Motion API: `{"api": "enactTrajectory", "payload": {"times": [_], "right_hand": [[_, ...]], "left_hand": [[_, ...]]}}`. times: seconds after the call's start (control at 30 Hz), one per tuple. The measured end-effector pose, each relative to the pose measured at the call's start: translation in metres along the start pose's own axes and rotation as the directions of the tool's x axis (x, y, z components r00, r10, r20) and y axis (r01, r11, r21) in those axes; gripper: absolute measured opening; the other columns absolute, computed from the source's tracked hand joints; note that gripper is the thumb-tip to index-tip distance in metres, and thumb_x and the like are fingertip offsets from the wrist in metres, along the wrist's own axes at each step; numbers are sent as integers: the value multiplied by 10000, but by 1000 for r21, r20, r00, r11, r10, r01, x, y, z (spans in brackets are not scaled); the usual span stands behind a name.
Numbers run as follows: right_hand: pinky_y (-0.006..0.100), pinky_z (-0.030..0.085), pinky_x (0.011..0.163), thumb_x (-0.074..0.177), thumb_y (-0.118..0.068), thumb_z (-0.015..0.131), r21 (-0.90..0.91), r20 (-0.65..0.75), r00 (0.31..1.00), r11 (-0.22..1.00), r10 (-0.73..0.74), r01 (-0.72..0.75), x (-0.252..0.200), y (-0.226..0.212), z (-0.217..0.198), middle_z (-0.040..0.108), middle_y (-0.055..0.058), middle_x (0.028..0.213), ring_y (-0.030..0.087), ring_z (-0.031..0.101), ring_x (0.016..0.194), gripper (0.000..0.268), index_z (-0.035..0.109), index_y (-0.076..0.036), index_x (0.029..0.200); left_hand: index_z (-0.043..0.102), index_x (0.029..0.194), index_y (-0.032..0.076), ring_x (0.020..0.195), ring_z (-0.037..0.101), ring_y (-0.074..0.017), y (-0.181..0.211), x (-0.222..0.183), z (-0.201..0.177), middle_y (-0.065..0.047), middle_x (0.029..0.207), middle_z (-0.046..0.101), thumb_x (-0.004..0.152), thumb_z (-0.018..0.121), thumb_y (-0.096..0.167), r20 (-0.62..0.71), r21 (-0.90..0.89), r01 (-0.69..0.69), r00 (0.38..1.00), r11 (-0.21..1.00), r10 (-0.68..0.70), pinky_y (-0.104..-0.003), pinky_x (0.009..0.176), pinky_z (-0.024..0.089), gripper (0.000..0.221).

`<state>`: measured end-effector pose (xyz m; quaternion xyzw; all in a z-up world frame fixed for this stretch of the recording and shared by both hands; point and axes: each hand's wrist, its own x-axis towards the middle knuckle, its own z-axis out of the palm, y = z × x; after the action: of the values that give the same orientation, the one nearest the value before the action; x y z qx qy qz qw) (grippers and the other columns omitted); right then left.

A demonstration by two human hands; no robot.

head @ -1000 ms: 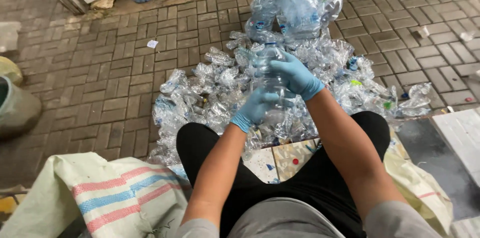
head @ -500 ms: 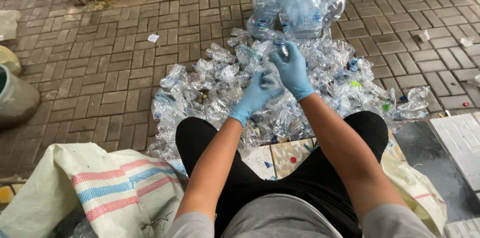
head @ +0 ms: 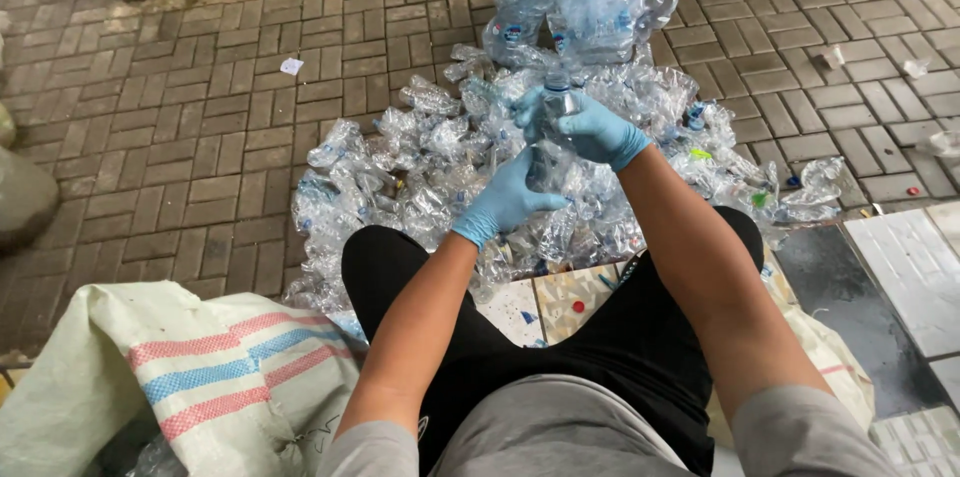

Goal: Sorting and placing plastic bottles into a large collection bag

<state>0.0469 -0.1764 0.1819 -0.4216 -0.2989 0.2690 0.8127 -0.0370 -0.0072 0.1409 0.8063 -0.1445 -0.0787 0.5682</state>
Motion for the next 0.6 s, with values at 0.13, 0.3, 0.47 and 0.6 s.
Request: {"api": "enactTrajectory", "payload": {"times": [0.13,0.3,0.47,0.6], "right_hand": [[422,664,751,721,-7,869,-228,-206,974,973,-89,41,4,5,4,735,154,933,279,766,836,464,671,-1,1141],[296,632,577,707,-15,951,-491,-404,885,871,-232,4,18,13,5,738,80,808,155,739,690,422,722,-52,1060],[288,672,581,739,-108,992,-539,-571,764,839,-301,-72,18,23,-1,702,56,778,148,737,671,425,696,-64,1041],[247,652,584,767,-152,983,-554,-619,704,829,-348,-77,19,17,35,690,50,764,125,724,677,429,664,-80,1045]], "left_hand": [[639,1180,132,1093,721,-297,-15,4,7,-132,1086,767,693,930,294,-96,-10,22,995,1000,-23,-416,973,585,591],[683,1113,183,1091,729,-232,10,9,7,-33,1019,796,779,840,325,-174,160,91,983,983,-63,-405,979,589,395],[644,1212,150,1159,700,-307,25,0,1,-111,1112,775,860,729,272,-142,126,95,987,987,-76,-475,1014,554,381],[650,1250,181,1220,668,-291,-8,17,2,-85,1182,757,690,910,426,-177,-9,97,979,995,-97,-462,1067,519,664]]}}
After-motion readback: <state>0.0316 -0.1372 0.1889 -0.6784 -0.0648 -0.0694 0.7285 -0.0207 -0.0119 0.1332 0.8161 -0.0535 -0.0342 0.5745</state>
